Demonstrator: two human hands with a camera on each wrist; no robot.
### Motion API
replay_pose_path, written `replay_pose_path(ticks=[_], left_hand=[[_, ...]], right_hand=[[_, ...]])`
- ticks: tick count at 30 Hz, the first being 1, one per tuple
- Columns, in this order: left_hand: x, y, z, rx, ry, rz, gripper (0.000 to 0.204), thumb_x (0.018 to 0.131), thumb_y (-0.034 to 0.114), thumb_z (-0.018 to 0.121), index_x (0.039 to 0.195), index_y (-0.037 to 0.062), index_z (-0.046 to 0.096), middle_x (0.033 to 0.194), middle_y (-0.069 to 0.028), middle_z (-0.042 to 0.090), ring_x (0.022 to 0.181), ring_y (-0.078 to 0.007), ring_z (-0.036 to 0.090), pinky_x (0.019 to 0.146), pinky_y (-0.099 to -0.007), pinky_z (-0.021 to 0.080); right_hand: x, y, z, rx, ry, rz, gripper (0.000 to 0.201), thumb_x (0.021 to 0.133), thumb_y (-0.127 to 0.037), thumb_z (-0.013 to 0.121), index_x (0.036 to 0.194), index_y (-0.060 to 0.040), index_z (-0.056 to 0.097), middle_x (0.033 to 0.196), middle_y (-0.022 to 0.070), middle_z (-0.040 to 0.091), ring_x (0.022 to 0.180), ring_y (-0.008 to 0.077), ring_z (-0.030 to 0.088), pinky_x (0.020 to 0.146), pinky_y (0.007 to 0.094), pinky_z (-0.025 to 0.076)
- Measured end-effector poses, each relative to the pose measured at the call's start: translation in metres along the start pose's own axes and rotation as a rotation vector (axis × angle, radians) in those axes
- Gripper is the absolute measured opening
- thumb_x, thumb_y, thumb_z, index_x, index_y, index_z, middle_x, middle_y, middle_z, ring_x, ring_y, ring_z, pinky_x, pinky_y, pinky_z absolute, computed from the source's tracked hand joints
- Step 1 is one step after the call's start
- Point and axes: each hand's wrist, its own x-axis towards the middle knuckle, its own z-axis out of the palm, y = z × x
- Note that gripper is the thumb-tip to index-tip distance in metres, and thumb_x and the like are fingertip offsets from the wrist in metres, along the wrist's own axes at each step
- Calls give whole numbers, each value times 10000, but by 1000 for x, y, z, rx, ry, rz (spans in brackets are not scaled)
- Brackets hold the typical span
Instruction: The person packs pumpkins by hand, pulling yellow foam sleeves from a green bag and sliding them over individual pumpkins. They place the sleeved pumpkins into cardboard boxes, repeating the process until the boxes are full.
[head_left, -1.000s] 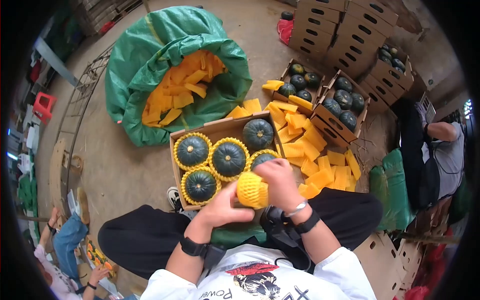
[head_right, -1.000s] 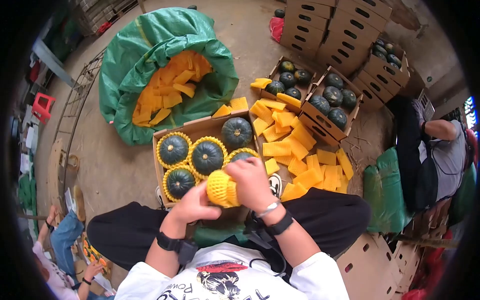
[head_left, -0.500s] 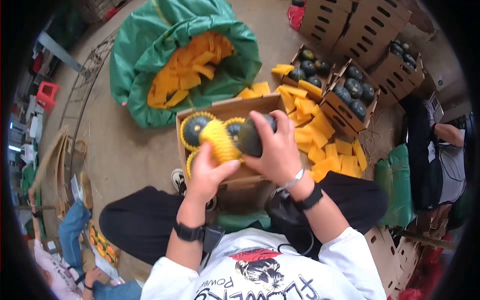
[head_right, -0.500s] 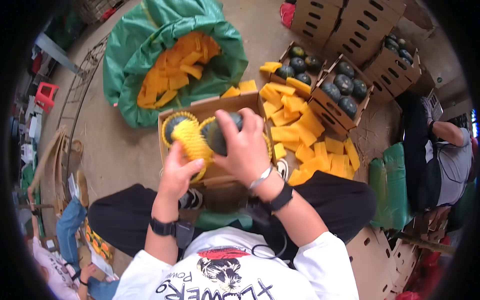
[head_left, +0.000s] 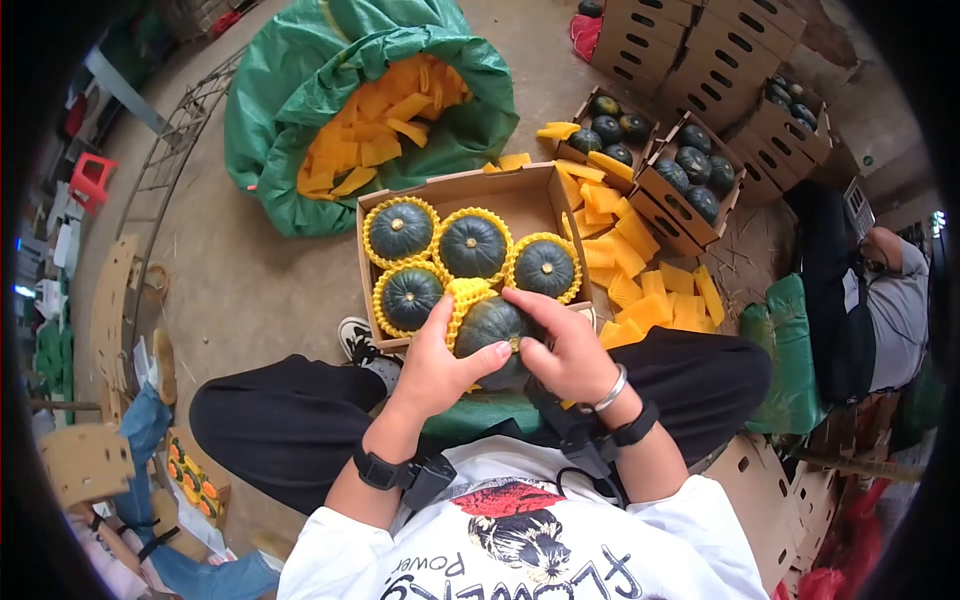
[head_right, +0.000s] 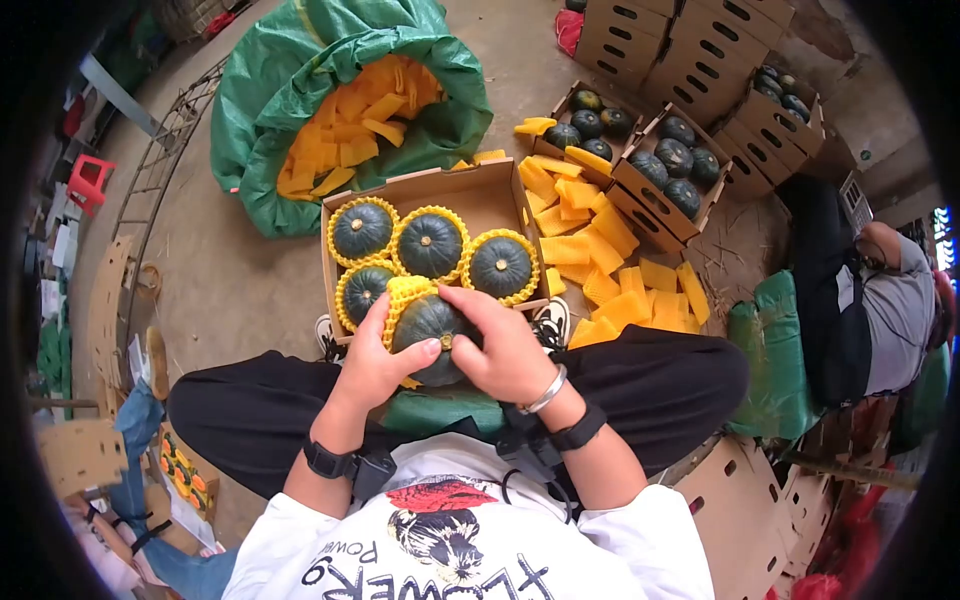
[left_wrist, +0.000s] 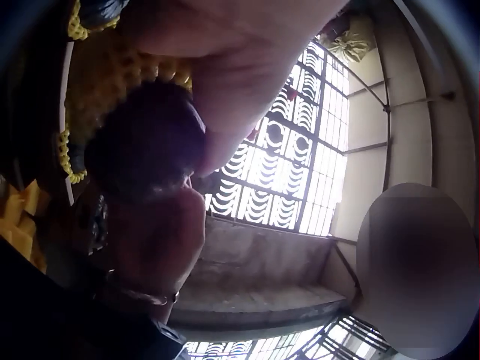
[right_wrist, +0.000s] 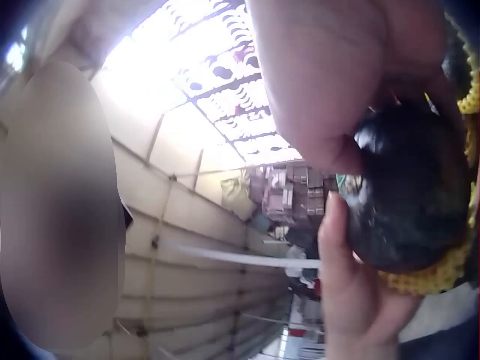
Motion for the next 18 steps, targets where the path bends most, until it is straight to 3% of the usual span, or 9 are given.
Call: replay_pose_path(ticks=[1,5,8,9,10,12,13,14,18], left_hand=[[0,-6,-3,-40,-4,-5,585,751,141,713,1250,-1,442,1139,-84,553,1022,-143,537,901,-285,429],[-4,-20,-4,-10,-16,-3,611,729,155,723,1247,-10,443,1150,-93,548,1042,-149,527,916,-295,417],[-6,-19,-4,-20,-44,-22,631,724,165,716,1260,-11,431,1171,-96,536,1078,-158,512,941,-305,401],[-5,-17,-4,-148,-75,-35,636,725,154,709,1268,-10,421,1180,-95,530,1085,-160,509,943,-306,400],[-4,-13,-4,-277,-101,-48,641,726,143,702,1276,-9,412,1188,-94,525,1092,-162,506,945,-306,399],[-1,-1,-3,-277,-111,-62,643,727,137,698,1280,-7,403,1201,-91,516,1101,-163,500,950,-309,397],[1,2,-1,-178,-65,-33,635,728,143,700,1273,-6,409,1195,-91,521,1093,-162,506,946,-308,401],[2,3,1,-82,-19,-7,628,729,150,702,1266,-6,416,1188,-91,527,1086,-161,512,942,-308,404],[3,3,9,92,37,2,627,718,174,716,1246,-11,432,1148,-106,559,1049,-177,549,915,-312,426]], right_hand=[[-2,2,10,-138,118,-127,366,830,-24,511,1195,3,508,1115,209,576,1019,324,581,871,342,469],[-3,14,18,-223,241,-104,195,848,-49,536,1024,6,597,888,174,643,820,338,638,723,354,514],[2,29,9,239,336,387,168,920,-99,494,992,-3,611,729,120,658,676,172,663,620,264,520],[-3,45,7,482,284,464,216,945,-151,480,1045,-2,600,839,87,661,779,97,638,648,232,512],[-6,51,9,483,284,463,216,945,-151,480,1045,-2,600,839,87,661,779,97,638,648,232,512],[-14,56,16,1005,266,422,269,951,-181,478,1123,6,567,990,82,635,907,113,609,712,248,511],[-16,37,10,994,200,379,352,928,-197,514,1208,17,519,1097,86,597,1012,131,572,792,257,499],[-18,33,7,614,156,230,447,865,-175,590,1254,20,485,1089,113,606,985,157,596,802,271,506],[-16,16,5,352,141,247,537,741,-103,650,1230,51,489,961,161,648,845,165,648,756,279,515]])
